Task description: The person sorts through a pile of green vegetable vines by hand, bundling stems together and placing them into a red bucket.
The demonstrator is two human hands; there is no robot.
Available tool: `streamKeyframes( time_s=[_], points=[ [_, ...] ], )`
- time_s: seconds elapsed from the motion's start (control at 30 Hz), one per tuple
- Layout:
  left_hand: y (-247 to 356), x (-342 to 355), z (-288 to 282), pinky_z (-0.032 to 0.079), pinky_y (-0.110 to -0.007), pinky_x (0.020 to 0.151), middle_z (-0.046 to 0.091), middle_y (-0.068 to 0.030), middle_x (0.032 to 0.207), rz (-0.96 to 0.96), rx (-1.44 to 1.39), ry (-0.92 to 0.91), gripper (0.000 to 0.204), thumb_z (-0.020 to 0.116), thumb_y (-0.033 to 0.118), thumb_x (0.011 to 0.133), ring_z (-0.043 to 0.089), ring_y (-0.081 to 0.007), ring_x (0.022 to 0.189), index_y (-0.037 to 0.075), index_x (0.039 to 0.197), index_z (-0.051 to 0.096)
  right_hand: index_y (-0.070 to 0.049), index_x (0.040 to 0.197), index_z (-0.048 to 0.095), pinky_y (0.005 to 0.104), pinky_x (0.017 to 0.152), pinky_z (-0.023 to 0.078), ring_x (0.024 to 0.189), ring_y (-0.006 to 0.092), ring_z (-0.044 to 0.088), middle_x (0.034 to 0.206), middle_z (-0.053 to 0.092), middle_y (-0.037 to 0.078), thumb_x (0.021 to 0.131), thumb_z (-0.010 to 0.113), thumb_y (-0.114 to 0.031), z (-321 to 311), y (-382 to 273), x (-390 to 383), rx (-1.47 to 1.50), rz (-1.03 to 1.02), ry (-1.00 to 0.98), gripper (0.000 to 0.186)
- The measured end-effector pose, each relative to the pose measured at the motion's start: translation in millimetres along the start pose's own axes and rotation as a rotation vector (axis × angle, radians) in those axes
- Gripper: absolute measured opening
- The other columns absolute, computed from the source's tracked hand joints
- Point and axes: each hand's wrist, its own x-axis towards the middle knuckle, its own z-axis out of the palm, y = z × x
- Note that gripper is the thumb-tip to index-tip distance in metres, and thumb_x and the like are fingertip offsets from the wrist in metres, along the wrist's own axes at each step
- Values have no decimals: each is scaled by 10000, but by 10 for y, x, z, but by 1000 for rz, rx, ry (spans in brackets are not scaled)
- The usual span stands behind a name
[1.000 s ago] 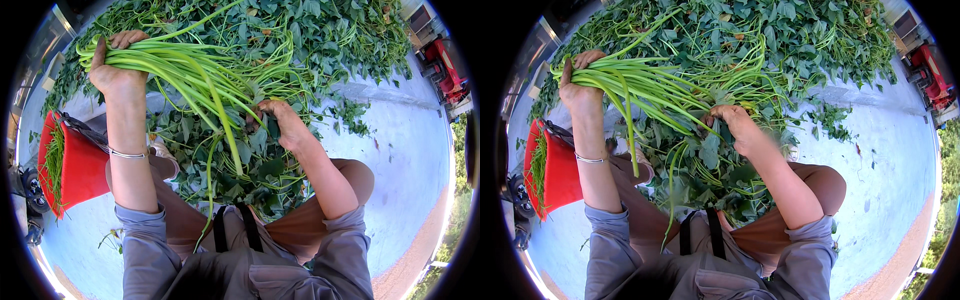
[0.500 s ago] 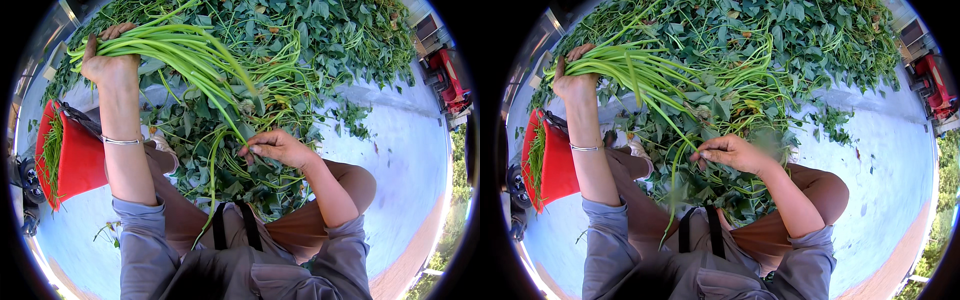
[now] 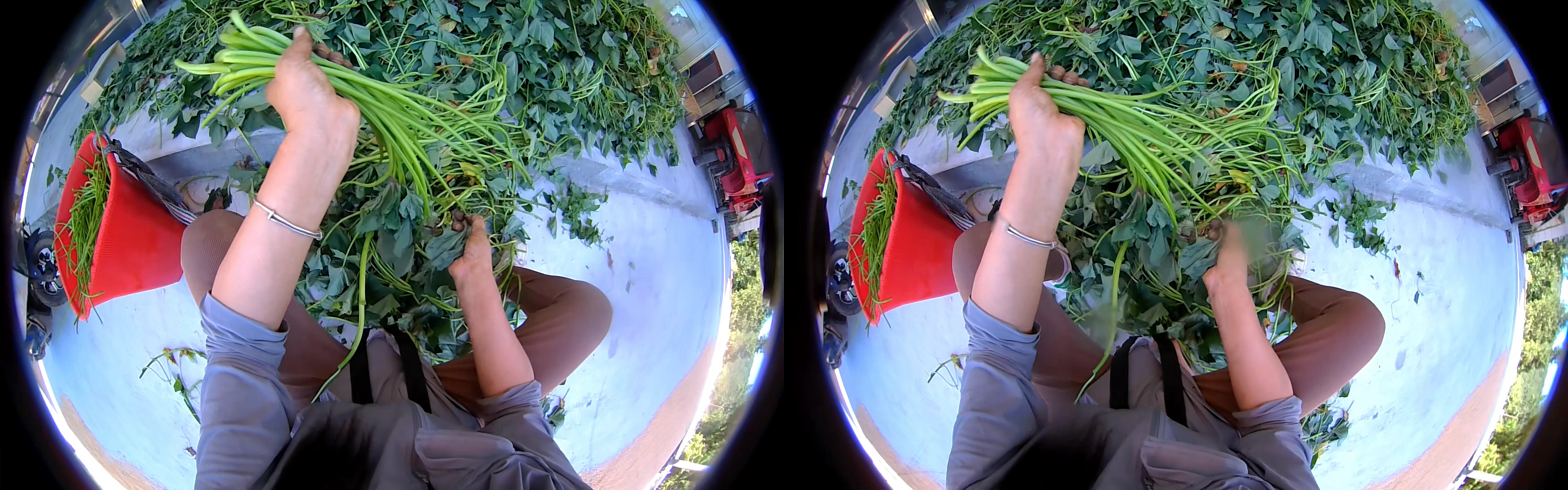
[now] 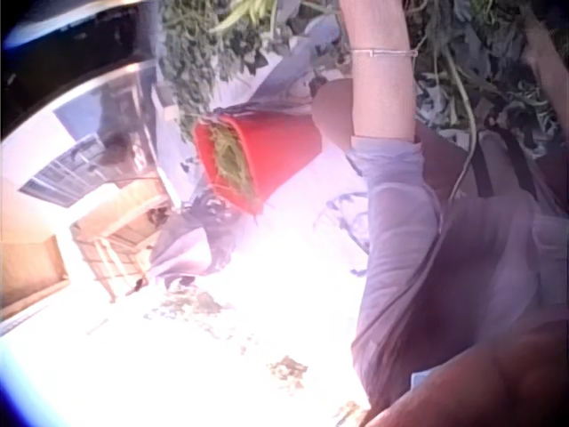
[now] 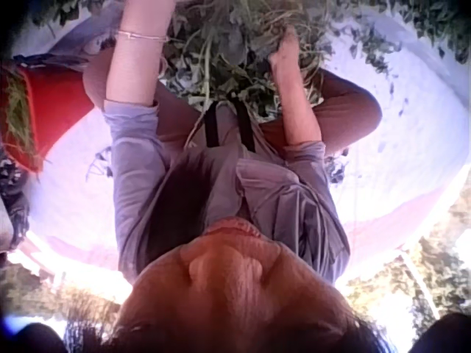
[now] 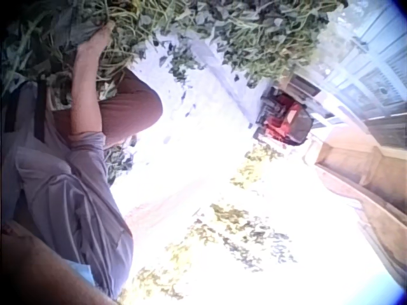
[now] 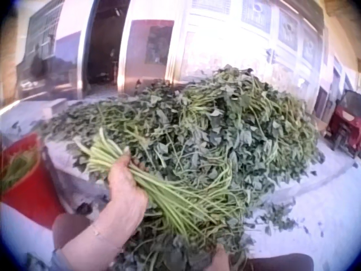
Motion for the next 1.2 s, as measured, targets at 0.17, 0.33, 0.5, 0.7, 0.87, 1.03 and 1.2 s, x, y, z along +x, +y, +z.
streamKeyframes(
  time_s=[0.17, 0.33, 0.5, 0.7, 0.87, 1.03, 1.2],
  points=[
    [-39, 53, -39, 367, -283, 424, 463, -37, 571, 77, 26, 44, 121, 573, 91, 803, 429, -154, 449, 30, 747, 484, -37, 753, 567, 304, 631, 450, 672, 179, 520, 708, 541, 31, 851, 491, -262, -488, -227, 299, 88, -228, 234, 257],
    [123, 217, 12, 414, -306, 494, 462, -42, 614, 286, 19, 34, 156, 592, 93, 811, 466, -164, 534, 38, 741, 464, -4, 768, 666, 258, 677, 417, 710, 172, 545, 789, 604, 93, 814, 582, -227, -371, -189, 206, -1455, -1184, -159, 242],
    [63, 192, 16, 412, -309, 472, 473, -46, 602, 272, 78, 43, 165, 609, 102, 799, 461, -169, 499, 40, 727, 475, -30, 869, 634, 314, 520, 452, 567, 233, 558, 750, 597, 87, 739, 638, -115, 590, 107, -758, -1074, -1210, -501, 155],
    [50, 95, 72, 404, -305, 464, 475, -45, 602, 262, 93, 47, 158, 608, 101, 797, 460, -167, 491, 41, 723, 482, -3, 979, 608, 275, 519, 463, 609, 209, 604, 746, 624, 130, 746, 642, -98, 957, 289, -488, -1213, -1493, -137, 254],
    [-7, 78, 52, 397, -301, 456, 483, -46, 608, 284, 106, 24, 146, 603, 96, 795, 463, -165, 492, 38, 726, 488, -29, 814, 577, 304, 504, 444, 558, 231, 565, 660, 570, 86, 671, 708, -192, 1037, 343, -502, -1343, -1411, -28, 254],
    [-61, 16, 45, 393, -299, 450, 479, -44, 601, 303, 130, -9, 137, 588, 89, 801, 456, -160, 478, 39, 724, 487, -42, 797, 525, 364, 562, 451, 660, 290, 556, 752, 542, 100, 687, 683, -205, 1030, 369, -498, -1409, -1284, -61, 253],
    [-29, 53, 27, 384, -287, 435, 477, -42, 594, 338, 137, -37, 132, 578, 76, 802, 450, -152, 461, 40, 725, 478, -22, 809, 519, 403, 647, 431, 749, 308, 530, 727, 534, 123, 742, 613, -139, 888, 139, -694, -1317, -1414, -312, 164]
  ],
)
